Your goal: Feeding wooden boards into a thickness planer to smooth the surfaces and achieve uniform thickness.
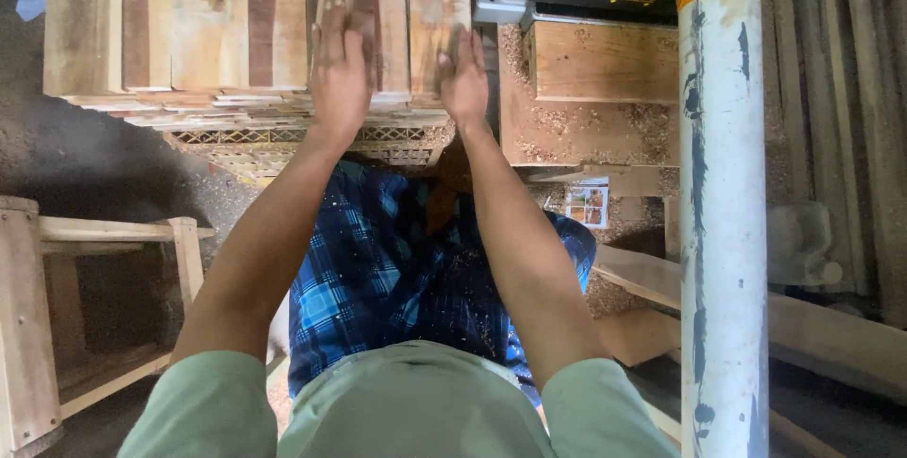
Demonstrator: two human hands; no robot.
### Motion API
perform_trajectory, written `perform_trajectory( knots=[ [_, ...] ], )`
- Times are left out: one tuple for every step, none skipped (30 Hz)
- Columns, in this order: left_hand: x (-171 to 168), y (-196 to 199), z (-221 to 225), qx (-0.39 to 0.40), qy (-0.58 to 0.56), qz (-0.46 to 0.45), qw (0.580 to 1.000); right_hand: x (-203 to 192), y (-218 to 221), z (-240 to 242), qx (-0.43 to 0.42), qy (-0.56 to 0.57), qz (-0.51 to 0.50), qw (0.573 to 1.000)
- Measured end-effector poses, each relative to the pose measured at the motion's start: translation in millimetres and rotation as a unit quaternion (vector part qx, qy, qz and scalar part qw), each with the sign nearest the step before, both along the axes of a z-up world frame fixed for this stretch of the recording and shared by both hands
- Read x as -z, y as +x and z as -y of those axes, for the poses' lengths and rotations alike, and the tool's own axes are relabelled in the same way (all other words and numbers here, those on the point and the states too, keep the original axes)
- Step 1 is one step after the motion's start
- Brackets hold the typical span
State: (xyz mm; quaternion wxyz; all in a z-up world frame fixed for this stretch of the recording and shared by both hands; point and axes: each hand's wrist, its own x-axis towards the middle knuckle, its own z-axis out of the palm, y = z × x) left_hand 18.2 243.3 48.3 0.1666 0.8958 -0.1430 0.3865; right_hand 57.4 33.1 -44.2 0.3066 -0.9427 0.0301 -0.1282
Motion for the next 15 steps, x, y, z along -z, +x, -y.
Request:
perform_trajectory(
  knots=[
    [-5.1, -6.4, 2.1, -0.003, 0.03, -0.048, 0.998, -5.5, -0.4, 0.1, -0.007, 0.03, -0.021, 0.999],
    [-10.6, -12.8, 4.2, -0.007, 0.059, -0.096, 0.994, -11.3, -0.8, 0.2, -0.014, 0.06, -0.041, 0.997],
    [-10.3, -10.2, 6.7, -0.008, 0.059, -0.095, 0.994, -14.2, -1.5, -1.4, -0.015, 0.06, -0.039, 0.997],
    [-10.0, -7.6, 9.0, -0.007, 0.054, -0.157, 0.986, -16.9, -2.1, -3.1, 0.007, 0.014, -0.018, 1.0],
    [-8.3, -7.7, 11.6, -0.004, 0.05, -0.222, 0.974, -17.7, -6.2, -4.7, 0.029, -0.031, 0.0, 0.999],
    [-11.4, -10.3, 10.8, -0.004, 0.05, -0.223, 0.974, -35.9, -23.8, -15.6, 0.028, -0.031, -0.001, 0.999],
    [-16.2, -9.0, 11.5, -0.029, 0.048, -0.268, 0.962, -56.4, -37.4, -24.9, 0.035, -0.05, -0.054, 0.997],
    [-20.8, -7.7, 12.4, -0.053, 0.046, -0.313, 0.947, -76.5, -51.1, -34.0, 0.043, -0.068, -0.106, 0.991],
    [-19.1, -4.6, 13.4, -0.052, 0.046, -0.314, 0.947, -79.0, -52.5, -36.9, 0.043, -0.069, -0.107, 0.991],
    [-17.3, -1.4, 14.5, -0.083, 0.061, -0.326, 0.94, -81.4, -53.9, -39.8, 0.045, -0.082, -0.127, 0.988],
    [-16.1, 2.1, 12.6, -0.114, 0.078, -0.338, 0.931, -83.6, -54.8, -45.6, 0.046, -0.093, -0.147, 0.984],
    [-5.7, 6.1, 10.7, -0.115, 0.08, -0.339, 0.93, -88.2, -52.1, -46.7, 0.045, -0.091, -0.148, 0.984],
    [5.2, 9.4, 10.7, -0.118, 0.059, -0.289, 0.948, -92.5, -50.5, -45.9, 0.052, -0.09, -0.145, 0.984],
    [15.9, 12.6, 10.5, -0.121, 0.037, -0.238, 0.963, -97.0, -48.9, -45.2, 0.059, -0.089, -0.143, 0.984],
    [15.5, 11.4, 11.2, -0.121, 0.036, -0.237, 0.963, -98.2, -48.6, -42.8, 0.06, -0.09, -0.142, 0.984]
  ],
)
